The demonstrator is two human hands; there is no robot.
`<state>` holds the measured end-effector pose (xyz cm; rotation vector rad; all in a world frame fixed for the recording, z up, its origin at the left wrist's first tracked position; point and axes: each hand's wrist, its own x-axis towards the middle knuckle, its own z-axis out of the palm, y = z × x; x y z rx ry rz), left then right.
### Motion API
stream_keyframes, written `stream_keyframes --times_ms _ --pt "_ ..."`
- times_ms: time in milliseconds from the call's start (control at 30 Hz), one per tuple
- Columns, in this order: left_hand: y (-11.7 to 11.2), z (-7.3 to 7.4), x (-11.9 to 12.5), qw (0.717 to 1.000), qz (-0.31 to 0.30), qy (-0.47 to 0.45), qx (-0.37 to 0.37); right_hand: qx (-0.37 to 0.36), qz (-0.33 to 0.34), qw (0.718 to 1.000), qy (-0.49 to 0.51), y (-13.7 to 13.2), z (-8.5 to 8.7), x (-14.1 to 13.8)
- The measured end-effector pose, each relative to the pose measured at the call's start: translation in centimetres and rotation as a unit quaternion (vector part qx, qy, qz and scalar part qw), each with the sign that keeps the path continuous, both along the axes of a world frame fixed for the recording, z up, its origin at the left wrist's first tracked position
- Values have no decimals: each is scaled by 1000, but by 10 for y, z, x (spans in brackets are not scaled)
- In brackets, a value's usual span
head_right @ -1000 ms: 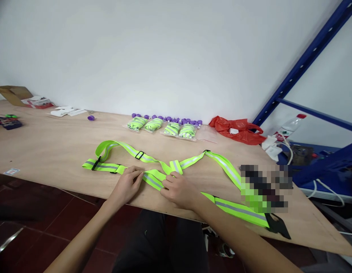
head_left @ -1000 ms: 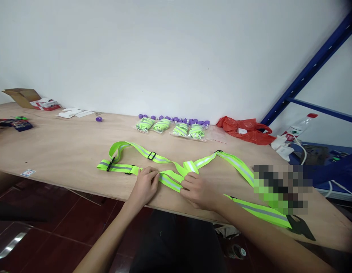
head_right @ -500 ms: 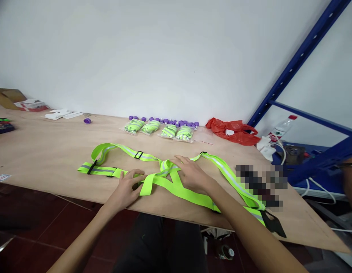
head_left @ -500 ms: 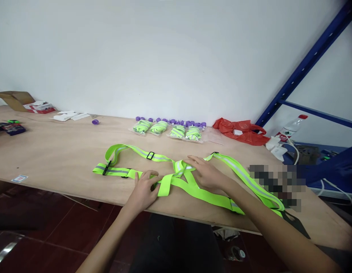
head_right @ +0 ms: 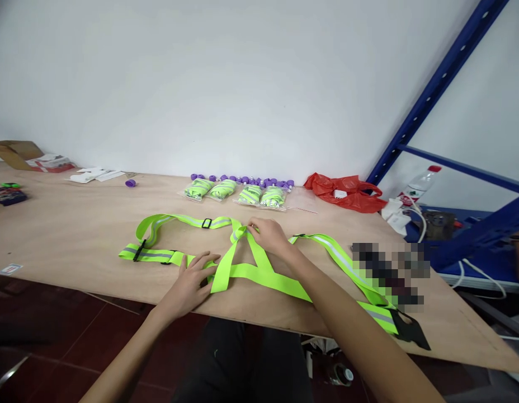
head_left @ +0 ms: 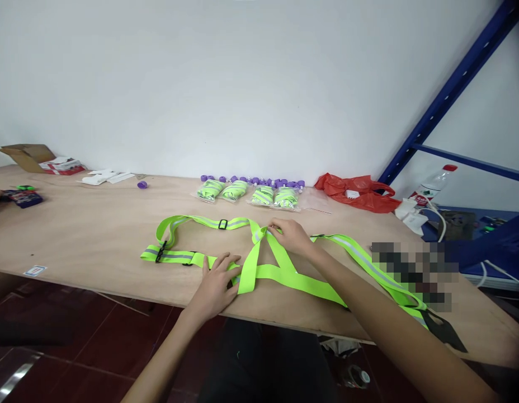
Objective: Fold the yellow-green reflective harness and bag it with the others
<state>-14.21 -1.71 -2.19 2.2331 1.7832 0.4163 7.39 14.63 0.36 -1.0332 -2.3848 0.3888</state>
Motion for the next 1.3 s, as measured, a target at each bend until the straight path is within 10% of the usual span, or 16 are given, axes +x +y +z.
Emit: stream_keyframes --times_ms 400,633,867,1067,1300 --pt "1 16 9 994 3 75 -77 104 -92 985 99 5 11 14" --pt "2 6 5 998 5 44 -51 -14 -88 996 -13 4 16 23" --pt "9 -11 -7 989 68 -128 -17 -50 -150 981 -110 3 17 125" --pt "19 6 -5 971 111 -212 16 -45 -264 945 -190 -15 11 205" --pt "62 22 37 996 12 46 77 -58 -235 957 -160 -10 -9 190"
